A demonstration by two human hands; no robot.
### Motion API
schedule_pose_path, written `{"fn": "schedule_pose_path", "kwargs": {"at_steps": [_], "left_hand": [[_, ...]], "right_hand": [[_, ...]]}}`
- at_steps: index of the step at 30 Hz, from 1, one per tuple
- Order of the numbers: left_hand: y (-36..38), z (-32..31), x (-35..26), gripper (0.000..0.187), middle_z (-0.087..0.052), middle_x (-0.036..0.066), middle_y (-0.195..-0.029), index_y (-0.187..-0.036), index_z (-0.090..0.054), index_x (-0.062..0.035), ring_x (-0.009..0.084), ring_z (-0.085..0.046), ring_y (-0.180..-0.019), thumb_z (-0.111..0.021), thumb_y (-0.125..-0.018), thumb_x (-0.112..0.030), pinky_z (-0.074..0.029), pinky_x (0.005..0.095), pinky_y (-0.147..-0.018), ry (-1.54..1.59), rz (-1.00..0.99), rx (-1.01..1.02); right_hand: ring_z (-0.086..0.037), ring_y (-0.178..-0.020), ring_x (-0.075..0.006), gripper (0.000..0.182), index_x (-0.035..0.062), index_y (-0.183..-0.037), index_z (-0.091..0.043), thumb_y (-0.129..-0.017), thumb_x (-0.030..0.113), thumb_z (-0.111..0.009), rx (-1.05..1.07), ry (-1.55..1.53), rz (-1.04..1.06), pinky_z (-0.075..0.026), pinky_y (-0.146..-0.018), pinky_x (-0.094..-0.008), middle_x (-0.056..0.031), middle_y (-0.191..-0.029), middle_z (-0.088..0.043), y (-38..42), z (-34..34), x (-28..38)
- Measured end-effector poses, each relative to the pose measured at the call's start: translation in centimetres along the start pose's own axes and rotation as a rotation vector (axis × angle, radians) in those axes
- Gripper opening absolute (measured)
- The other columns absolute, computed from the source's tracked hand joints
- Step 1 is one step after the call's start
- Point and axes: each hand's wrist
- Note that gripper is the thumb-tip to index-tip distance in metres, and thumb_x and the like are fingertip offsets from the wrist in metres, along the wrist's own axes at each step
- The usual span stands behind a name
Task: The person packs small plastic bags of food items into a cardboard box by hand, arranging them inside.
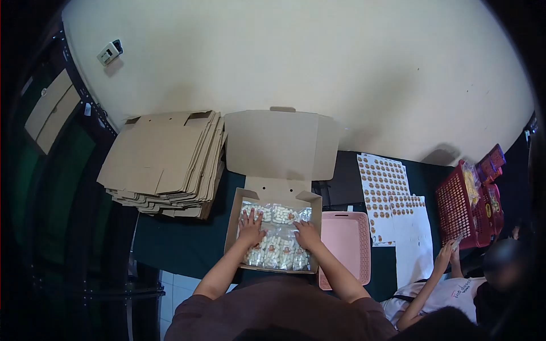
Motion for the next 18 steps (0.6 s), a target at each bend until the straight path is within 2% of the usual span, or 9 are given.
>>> {"fn": "schedule_pose_path", "kwargs": {"at_steps": [2, 4, 5, 6, 8, 9, 10, 15, 18], "left_hand": [[0.7, 0.1, -0.2, 0.073, -0.002, 0.017, -0.146, -0.141, -0.017, -0.0171, 0.0437, 0.004, -0.132, -0.051, -0.082, -0.043, -0.001, 0.0588, -0.103, 0.003, -0.014, -0.077], [1.7, 0.9, -0.9, 0.072, -0.006, 0.017, -0.146, -0.140, -0.021, -0.0192, 0.0430, 0.003, -0.132, -0.055, -0.080, -0.042, 0.000, 0.0589, -0.103, 0.012, -0.154, -0.138], [2.2, 1.0, -1.2, 0.064, -0.011, 0.016, -0.144, -0.134, -0.035, -0.0205, 0.0413, 0.002, -0.133, -0.059, -0.078, -0.039, 0.000, 0.0599, -0.103, 0.056, -0.193, -0.141], [2.9, 1.2, -1.6, 0.064, -0.011, 0.016, -0.144, -0.134, -0.035, -0.0205, 0.0413, 0.002, -0.133, -0.059, -0.078, -0.039, 0.000, 0.0599, -0.103, 0.058, -0.188, -0.131], [3.6, 1.8, -2.3, 0.054, -0.017, 0.016, -0.143, -0.126, -0.047, -0.0204, 0.0397, 0.001, -0.133, -0.061, -0.077, -0.038, -0.001, 0.0612, -0.102, 0.020, -0.279, -0.039], [3.7, 1.2, -2.2, 0.047, -0.020, 0.016, -0.142, -0.119, -0.053, -0.0199, 0.0389, -0.002, -0.133, -0.063, -0.076, -0.036, -0.001, 0.0621, -0.102, 0.015, -0.299, -0.097], [3.6, 0.8, -2.0, 0.047, -0.020, 0.016, -0.142, -0.119, -0.053, -0.0199, 0.0389, -0.002, -0.133, -0.063, -0.076, -0.036, -0.001, 0.0621, -0.102, 0.011, -0.301, -0.096], [3.2, 0.1, -1.2, 0.051, -0.018, 0.016, -0.141, -0.125, -0.047, -0.0248, 0.0400, -0.004, -0.133, -0.059, -0.078, -0.038, 0.000, 0.0604, -0.102, -0.008, -0.198, -0.069], [3.3, 0.0, -1.2, 0.051, -0.017, 0.018, -0.142, -0.126, -0.045, -0.0248, 0.0404, -0.005, -0.132, -0.058, -0.079, -0.038, 0.000, 0.0603, -0.102, 0.000, -0.158, -0.036]], "right_hand": [[-0.045, -0.110, -0.0376, 0.042, 0.0129, -0.122, -0.049, -0.081, 0.021, -0.053, -0.048, 0.033, -0.015, -0.038, -0.094, -0.0427, -0.0183, -0.122, -0.048, 0.3, 0.3, 0.5], [-0.048, -0.106, -0.0355, 0.039, 0.0105, -0.117, -0.052, -0.079, 0.018, -0.054, -0.048, 0.055, -0.028, -0.041, -0.089, -0.0422, -0.0172, -0.118, -0.050, 0.5, 0.5, 1.7], [-0.049, -0.104, -0.0349, 0.037, 0.0090, -0.115, -0.054, -0.079, 0.018, -0.054, -0.054, 0.048, 0.016, -0.041, -0.088, -0.0429, -0.0172, -0.117, -0.051, 0.5, 0.5, 2.2], [-0.050, -0.102, -0.0344, 0.035, 0.0076, -0.112, -0.055, -0.078, 0.017, -0.055, -0.060, 0.039, 0.058, -0.042, -0.086, -0.0437, -0.0172, -0.115, -0.052, 0.6, 0.6, 2.8], [-0.048, -0.105, -0.0355, 0.034, 0.0059, -0.111, -0.056, -0.079, 0.019, -0.055, -0.007, -0.059, 0.121, -0.041, -0.087, -0.0447, -0.0193, -0.116, -0.051, 0.8, 0.0, 3.4], [-0.046, -0.108, -0.0362, 0.035, 0.0061, -0.112, -0.056, -0.080, 0.021, -0.055, -0.037, -0.055, 0.185, -0.041, -0.088, -0.0448, -0.0203, -0.118, -0.049, 0.9, -0.8, 3.8], [-0.045, -0.110, -0.0368, 0.036, 0.0064, -0.112, -0.056, -0.081, 0.023, -0.055, -0.069, -0.050, 0.249, -0.040, -0.089, -0.0449, -0.0214, -0.120, -0.048, 0.9, -1.4, 4.0], [-0.035, -0.120, -0.0404, 0.043, 0.0182, -0.120, -0.052, -0.080, 0.034, -0.056, 0.021, 0.019, 0.196, -0.033, -0.094, -0.0501, -0.0192, -0.136, -0.032, 1.4, -2.7, 3.9], [-0.034, -0.121, -0.0404, 0.044, 0.0179, -0.121, -0.052, -0.081, 0.033, -0.056, 0.001, 0.012, 0.204, -0.033, -0.095, -0.0498, -0.0194, -0.136, -0.031, 1.9, -3.0, 3.3]]}}
Point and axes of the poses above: each hand's wrist, its own y-axis away from the middle knuckle, its own z-axis out of the back of the hand, x = y × z
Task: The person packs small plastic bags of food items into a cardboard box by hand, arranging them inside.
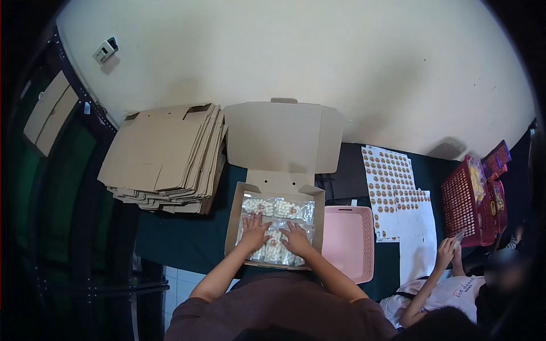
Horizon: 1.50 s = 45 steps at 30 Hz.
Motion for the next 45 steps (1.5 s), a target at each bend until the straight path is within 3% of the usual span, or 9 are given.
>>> {"fn": "schedule_pose_path", "kwargs": {"at_steps": [5, 10, 15, 28, 34, 36, 40, 41, 45], "left_hand": [[0.1, -0.4, -0.4, 0.051, -0.014, 0.018, -0.143, -0.128, -0.043, -0.0258, 0.0406, -0.001, -0.133, -0.057, -0.080, -0.038, 0.001, 0.0598, -0.102, 0.003, -0.019, -0.015], [0.7, 0.1, -1.9, 0.052, -0.018, 0.019, -0.142, -0.129, -0.043, -0.0265, 0.0419, -0.004, -0.132, -0.052, -0.081, -0.045, -0.002, 0.0626, -0.101, 0.041, -0.124, 0.026], [0.9, -1.0, -1.9, 0.051, -0.017, 0.018, -0.143, -0.127, -0.046, -0.0261, 0.0427, -0.004, -0.132, -0.048, -0.082, -0.050, 0.003, 0.0633, -0.100, 0.010, -0.164, 0.057], [1.5, -0.8, -2.6, 0.056, -0.015, 0.016, -0.144, -0.130, -0.042, -0.0262, 0.0416, -0.001, -0.133, -0.049, -0.081, -0.053, 0.004, 0.0633, -0.099, 0.000, -0.158, 0.131], [2.3, 0.0, -2.8, 0.071, -0.006, 0.019, -0.145, -0.138, -0.026, -0.0259, 0.0437, -0.002, -0.132, -0.055, -0.078, -0.052, -0.004, 0.0630, -0.100, 0.013, -0.104, 0.133], [2.4, -0.1, -1.7, 0.078, -0.002, 0.021, -0.145, -0.140, -0.019, -0.0249, 0.0450, -0.002, -0.131, -0.057, -0.077, -0.051, -0.008, 0.0622, -0.100, 0.171, 0.054, -0.005], [4.2, 0.9, 0.2, 0.073, -0.014, 0.025, -0.140, -0.139, -0.022, -0.0145, 0.0450, -0.016, -0.128, -0.060, -0.080, -0.034, -0.017, 0.0539, -0.103, 0.350, 0.204, -0.131], [4.9, 1.1, 0.3, 0.064, -0.024, 0.026, -0.135, -0.134, -0.029, -0.0082, 0.0431, -0.025, -0.124, -0.059, -0.080, -0.023, -0.023, 0.0462, -0.103, 0.418, 0.243, -0.187], [6.3, 0.8, 1.6, 0.051, -0.033, 0.026, -0.129, -0.126, -0.041, -0.0050, 0.0413, -0.035, -0.118, -0.058, -0.080, -0.018, -0.031, 0.0429, -0.099, 0.498, 0.345, -0.081]], "right_hand": [[-0.033, -0.123, -0.0391, 0.048, 0.0175, -0.126, -0.046, -0.081, 0.031, -0.055, 0.044, -0.032, -0.026, -0.029, -0.098, -0.0499, -0.0193, -0.135, -0.034, 0.4, 0.6, 0.1], [-0.037, -0.119, -0.0410, 0.065, 0.0147, -0.138, -0.024, -0.082, 0.029, -0.055, -0.023, -0.116, -0.111, -0.030, -0.098, -0.0469, -0.0218, -0.130, -0.039, 1.2, 1.3, -0.3], [-0.034, -0.123, -0.0363, 0.064, 0.0107, -0.136, -0.026, -0.082, 0.029, -0.054, 0.043, -0.131, -0.132, -0.027, -0.098, -0.0533, -0.0167, -0.132, -0.040, 2.1, 1.5, -0.4], [-0.034, -0.123, -0.0376, 0.057, 0.0083, -0.131, -0.035, -0.083, 0.032, -0.053, 0.007, -0.036, -0.177, -0.024, -0.102, -0.0479, -0.0231, -0.134, -0.034, 3.7, 1.4, -1.6], [-0.030, -0.123, -0.0419, 0.055, 0.0067, -0.128, -0.040, -0.084, 0.035, -0.052, -0.032, -0.116, -0.218, -0.025, -0.102, -0.0467, -0.0258, -0.136, -0.028, 4.3, 1.3, -0.7], [-0.030, -0.123, -0.0430, 0.054, 0.0061, -0.127, -0.042, -0.084, 0.037, -0.052, -0.112, -0.222, -0.251, -0.025, -0.102, -0.0457, -0.0273, -0.135, -0.028, 4.6, 1.2, -0.3], [-0.030, -0.122, -0.0443, 0.048, 0.0030, -0.122, -0.046, -0.082, 0.027, -0.056, -0.212, -0.356, -0.359, -0.026, -0.102, -0.0452, -0.0302, -0.134, -0.028, 5.1, 1.1, 0.5], [-0.030, -0.122, -0.0444, 0.047, 0.0015, -0.121, -0.046, -0.080, 0.023, -0.057, -0.241, -0.399, -0.407, -0.026, -0.102, -0.0451, -0.0313, -0.132, -0.029, 5.4, 1.2, 0.8], [-0.032, -0.121, -0.0448, 0.046, 0.0013, -0.119, -0.048, -0.079, 0.023, -0.057, -0.231, -0.472, -0.425, -0.025, -0.103, -0.0442, -0.0340, -0.128, -0.033, 5.6, 0.0, 0.2]]}}
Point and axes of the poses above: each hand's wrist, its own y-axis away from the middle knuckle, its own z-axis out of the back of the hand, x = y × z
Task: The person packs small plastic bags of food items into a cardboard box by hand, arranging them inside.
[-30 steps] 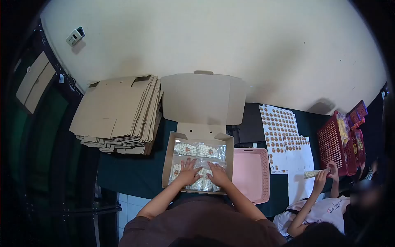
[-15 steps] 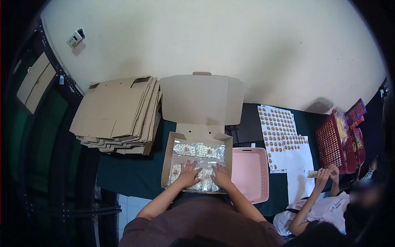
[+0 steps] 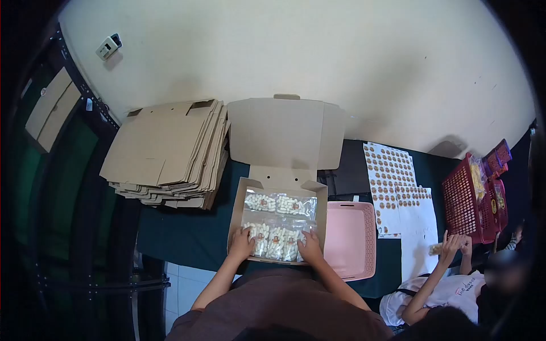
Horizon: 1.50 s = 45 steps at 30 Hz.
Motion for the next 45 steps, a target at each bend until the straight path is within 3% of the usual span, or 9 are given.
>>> {"fn": "schedule_pose_path", "kwargs": {"at_steps": [11, 16, 19, 26, 32, 34, 41, 43, 45], "left_hand": [[-0.5, -1.2, 1.0, 0.055, -0.032, 0.026, -0.129, -0.126, -0.040, -0.0046, 0.0414, -0.036, -0.118, -0.060, -0.078, -0.024, -0.031, 0.0437, -0.099, 0.059, 0.007, 0.054], [0.6, -0.7, -0.4, 0.068, -0.028, 0.025, -0.133, -0.128, -0.036, -0.0075, 0.0434, -0.034, -0.119, -0.069, -0.070, -0.025, -0.032, 0.0458, -0.098, -0.083, 0.041, 0.037], [0.2, -0.5, -0.1, 0.072, -0.027, 0.025, -0.133, -0.129, -0.035, -0.0097, 0.0439, -0.031, -0.120, -0.071, -0.067, -0.023, -0.032, 0.0465, -0.098, -0.072, 0.076, 0.091], [-0.5, -1.9, 1.6, 0.068, -0.029, 0.025, -0.132, -0.128, -0.036, -0.0122, 0.0451, -0.032, -0.119, -0.069, -0.069, -0.019, -0.034, 0.0468, -0.097, -0.080, 0.023, 0.033], [0.3, -0.8, -0.5, 0.066, -0.029, 0.024, -0.132, -0.128, -0.036, -0.0107, 0.0450, -0.029, -0.121, -0.067, -0.070, -0.019, -0.034, 0.0462, -0.097, -0.087, 0.133, 0.066], [0.8, -0.6, -1.2, 0.067, -0.027, 0.024, -0.134, -0.130, -0.035, -0.0119, 0.0441, -0.028, -0.121, -0.067, -0.072, -0.022, -0.032, 0.0483, -0.098, -0.133, 0.116, 0.037], [1.5, -0.8, -3.6, 0.048, -0.022, 0.020, -0.140, -0.125, -0.046, -0.0181, 0.0427, -0.023, -0.126, -0.055, -0.081, -0.034, -0.025, 0.0553, -0.099, -0.366, -0.246, 0.087], [1.3, -1.4, -3.1, 0.045, -0.018, 0.018, -0.142, -0.126, -0.046, -0.0235, 0.0434, -0.019, -0.127, -0.052, -0.083, -0.036, -0.019, 0.0575, -0.101, -0.373, -0.255, 0.122], [1.3, -1.7, -2.8, 0.045, -0.015, 0.018, -0.143, -0.127, -0.045, -0.0268, 0.0441, -0.017, -0.128, -0.050, -0.084, -0.037, -0.011, 0.0596, -0.102, -0.390, -0.086, 0.156]], "right_hand": [[-0.037, -0.118, -0.0424, 0.043, 0.0015, -0.115, -0.050, -0.079, 0.023, -0.058, -0.007, 0.044, 0.031, -0.029, -0.100, -0.0432, -0.0309, -0.125, -0.039, -0.3, -0.4, -0.1], [-0.039, -0.116, -0.0411, 0.041, 0.0017, -0.113, -0.052, -0.078, 0.022, -0.059, -0.055, 0.117, 0.086, -0.031, -0.099, -0.0430, -0.0282, -0.123, -0.042, 0.2, 0.0, 0.1], [-0.039, -0.116, -0.0392, 0.040, 0.0026, -0.113, -0.053, -0.078, 0.021, -0.058, 0.075, -0.016, 0.086, -0.032, -0.098, -0.0426, -0.0267, -0.122, -0.044, 0.3, -0.3, -0.3], [-0.042, -0.115, -0.0367, 0.039, 0.0040, -0.112, -0.054, -0.078, 0.021, -0.058, 0.024, 0.043, 0.163, -0.033, -0.097, -0.0418, -0.0250, -0.119, -0.047, 0.4, -0.7, -0.7], [-0.039, -0.115, -0.0389, 0.038, 0.0057, -0.113, -0.054, -0.078, 0.020, -0.058, -0.038, 0.046, 0.133, -0.032, -0.097, -0.0434, -0.0241, -0.120, -0.047, 0.8, -1.1, -0.1], [-0.039, -0.115, -0.0396, 0.037, 0.0075, -0.113, -0.055, -0.078, 0.019, -0.058, -0.093, 0.073, 0.120, -0.032, -0.097, -0.0441, -0.0235, -0.120, -0.047, 1.2, -0.6, 0.7], [-0.039, -0.115, -0.0367, 0.036, 0.0204, -0.118, -0.054, -0.082, 0.022, -0.055, 0.275, 0.186, 0.436, -0.031, -0.097, -0.0447, -0.0128, -0.132, -0.040, 0.6, -0.6, 1.8], [-0.038, -0.117, -0.0357, 0.037, 0.0227, -0.122, -0.052, -0.085, 0.028, -0.052, 0.335, 0.301, 0.465, -0.028, -0.098, -0.0463, -0.0097, -0.134, -0.038, 0.7, -0.9, 1.6], [-0.037, -0.119, -0.0351, 0.038, 0.0242, -0.124, -0.050, -0.086, 0.032, -0.050, 0.334, 0.335, 0.449, -0.027, -0.098, -0.0467, -0.0071, -0.135, -0.038, 0.7, -1.1, 1.3]]}}
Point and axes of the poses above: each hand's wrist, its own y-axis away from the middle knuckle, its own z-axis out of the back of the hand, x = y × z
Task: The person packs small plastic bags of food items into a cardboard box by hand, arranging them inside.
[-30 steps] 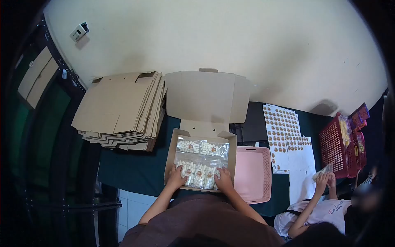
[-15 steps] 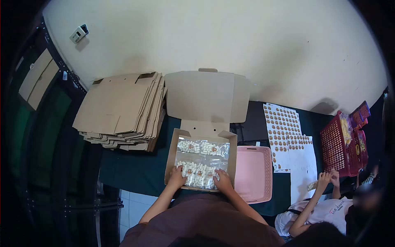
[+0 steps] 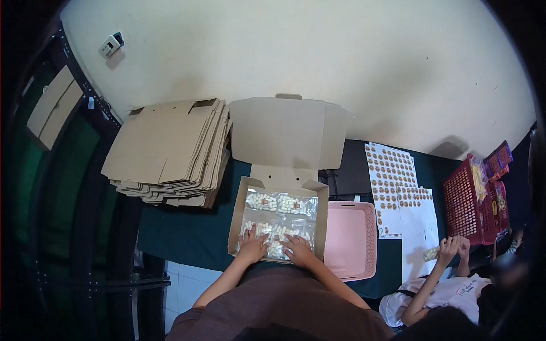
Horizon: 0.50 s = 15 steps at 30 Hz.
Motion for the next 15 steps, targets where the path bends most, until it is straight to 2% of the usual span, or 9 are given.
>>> {"fn": "schedule_pose_path", "kwargs": {"at_steps": [4, 6, 9, 11, 15], "left_hand": [[0.0, 0.0, 0.6, 0.043, -0.012, 0.018, -0.144, -0.127, -0.046, -0.0294, 0.0444, -0.015, -0.129, -0.048, -0.085, -0.039, -0.006, 0.0605, -0.102, -0.004, 0.012, -0.005], [-0.1, -0.1, 0.6, 0.042, -0.013, 0.018, -0.143, -0.126, -0.047, -0.0302, 0.0444, -0.014, -0.129, -0.047, -0.085, -0.041, -0.007, 0.0602, -0.102, -0.008, -0.089, -0.080], [0.2, 0.4, -0.3, 0.041, -0.015, 0.019, -0.143, -0.126, -0.047, -0.0305, 0.0438, -0.015, -0.129, -0.046, -0.086, -0.042, -0.006, 0.0602, -0.102, 0.029, -0.163, -0.054], [0.3, 0.2, -0.7, 0.040, -0.017, 0.019, -0.142, -0.125, -0.048, -0.0308, 0.0437, -0.016, -0.128, -0.045, -0.087, -0.041, -0.006, 0.0603, -0.102, 0.014, -0.189, -0.042], [0.8, 0.3, -0.5, 0.038, -0.023, 0.019, -0.139, -0.123, -0.050, -0.0275, 0.0423, -0.019, -0.128, -0.042, -0.089, -0.040, -0.007, 0.0597, -0.102, 0.029, -0.223, -0.012]], "right_hand": [[-0.038, -0.118, -0.0349, 0.038, 0.0240, -0.123, -0.051, -0.086, 0.031, -0.050, -0.010, 0.009, -0.026, -0.027, -0.097, -0.0456, -0.0078, -0.135, -0.038, 0.5, 0.3, 0.1], [-0.039, -0.117, -0.0352, 0.037, 0.0236, -0.122, -0.052, -0.086, 0.031, -0.051, -0.023, 0.007, -0.029, -0.029, -0.097, -0.0450, -0.0081, -0.134, -0.040, 0.4, 0.2, 0.1], [-0.042, -0.115, -0.0360, 0.031, 0.0237, -0.113, -0.060, -0.084, 0.031, -0.052, -0.139, -0.137, -0.065, -0.033, -0.095, -0.0436, -0.0087, -0.131, -0.043, 0.6, 0.3, -0.6], [-0.044, -0.113, -0.0366, 0.025, 0.0244, -0.103, -0.066, -0.083, 0.032, -0.054, -0.067, 0.006, -0.082, -0.036, -0.094, -0.0430, -0.0091, -0.129, -0.045, 0.9, 0.9, -0.7], [-0.044, -0.113, -0.0367, 0.022, 0.0252, -0.098, -0.068, -0.082, 0.032, -0.054, -0.094, 0.025, -0.091, -0.035, -0.096, -0.0438, -0.0091, -0.129, -0.045, 1.3, 0.6, -0.4]]}}
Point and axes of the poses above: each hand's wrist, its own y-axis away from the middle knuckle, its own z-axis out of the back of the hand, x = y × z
